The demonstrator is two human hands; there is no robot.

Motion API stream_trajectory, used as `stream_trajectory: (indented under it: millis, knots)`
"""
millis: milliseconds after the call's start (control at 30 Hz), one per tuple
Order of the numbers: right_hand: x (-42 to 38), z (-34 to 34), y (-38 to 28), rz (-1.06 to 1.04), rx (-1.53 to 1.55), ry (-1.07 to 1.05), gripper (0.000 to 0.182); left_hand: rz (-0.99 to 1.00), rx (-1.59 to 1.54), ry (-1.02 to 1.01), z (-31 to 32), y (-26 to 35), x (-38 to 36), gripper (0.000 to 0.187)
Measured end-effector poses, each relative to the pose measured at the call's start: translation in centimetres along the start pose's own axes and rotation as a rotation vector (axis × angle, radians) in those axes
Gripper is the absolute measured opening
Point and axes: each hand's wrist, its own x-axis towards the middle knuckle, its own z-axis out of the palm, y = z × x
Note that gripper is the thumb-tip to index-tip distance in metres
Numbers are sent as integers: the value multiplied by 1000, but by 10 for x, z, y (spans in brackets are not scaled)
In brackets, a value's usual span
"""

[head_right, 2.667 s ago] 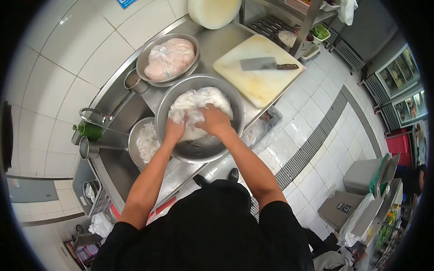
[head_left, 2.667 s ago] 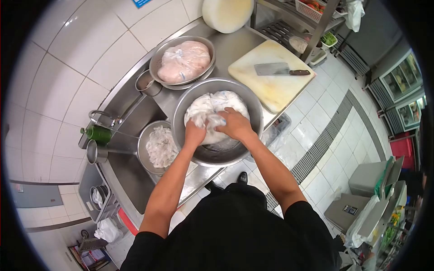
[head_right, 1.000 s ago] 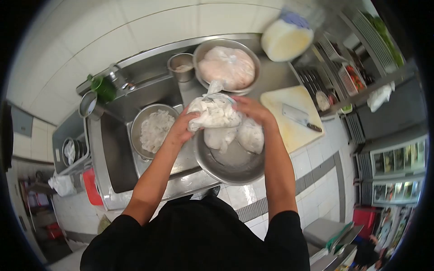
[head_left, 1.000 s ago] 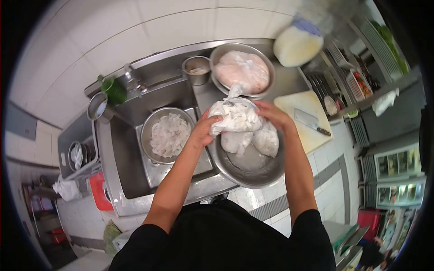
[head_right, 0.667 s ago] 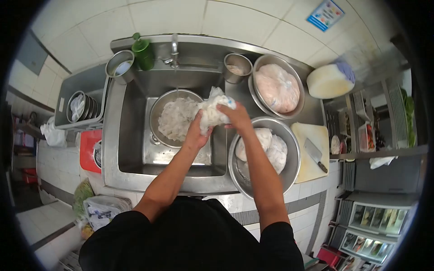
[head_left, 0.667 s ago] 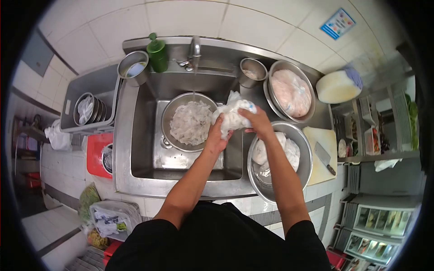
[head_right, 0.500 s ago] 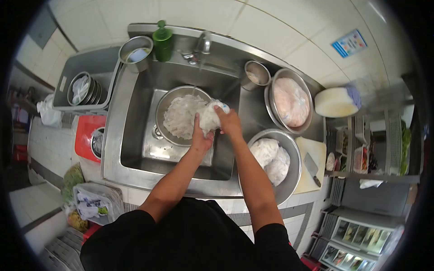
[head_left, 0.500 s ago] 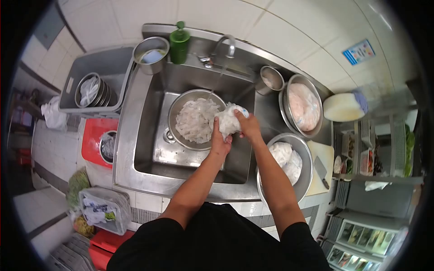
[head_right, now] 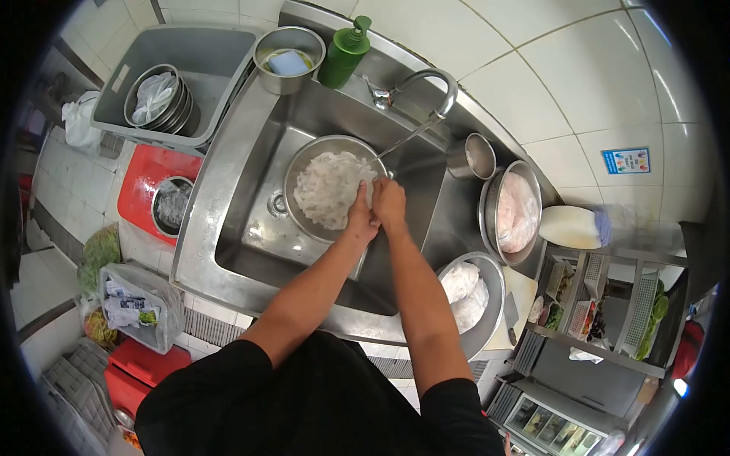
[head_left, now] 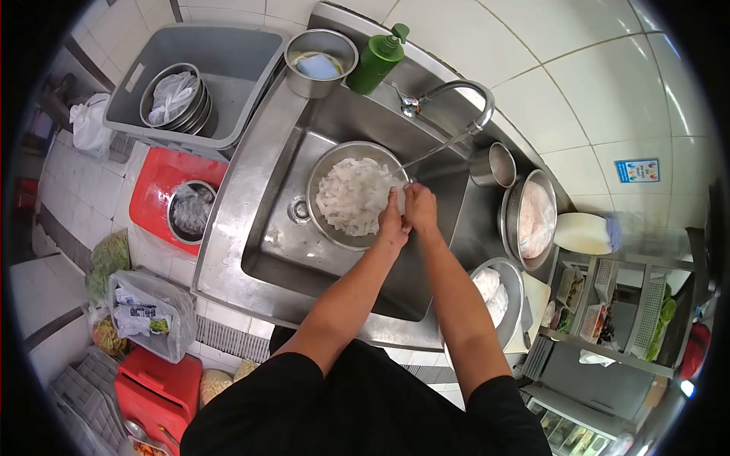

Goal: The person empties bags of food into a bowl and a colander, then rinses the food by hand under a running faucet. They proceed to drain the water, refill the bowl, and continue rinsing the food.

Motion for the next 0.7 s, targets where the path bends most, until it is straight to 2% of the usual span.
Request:
stream_trajectory:
  millis: [67,133,200,333,433,533,600,667,700]
  knots:
    - [12,-13,-9,-22,-24,11,31,-60,114,88,9,1,1,48]
    - [25,-26,-10,-49,-47,38,29,-40,68,33,16,-1,-2,46]
    - [35,-40,-11,-55,-144,-36,26,-113,-36,-52,14,-7,-6,48]
    - [29,-65,-31,55,-196,-15,36,-110,-71,2,0,-23,-5,37]
    - [23,-75,-36,127,-181,7,40,-103,90,68,-4,-27,-8,28]
    - [20,-83,-22,107,-118,-11,41,-62,215,60,5,-27,-23,24]
    - [14,-85,-10,116,-126,-18,39,118,115,41,17,-27,-42,25]
    - [3,-84,3,120,-132,-25,39,150,173,1,27,-25,-54,26]
    - [-8,-79,16,60,-101,-20,40,183,225,-36,29,-26,-56,28]
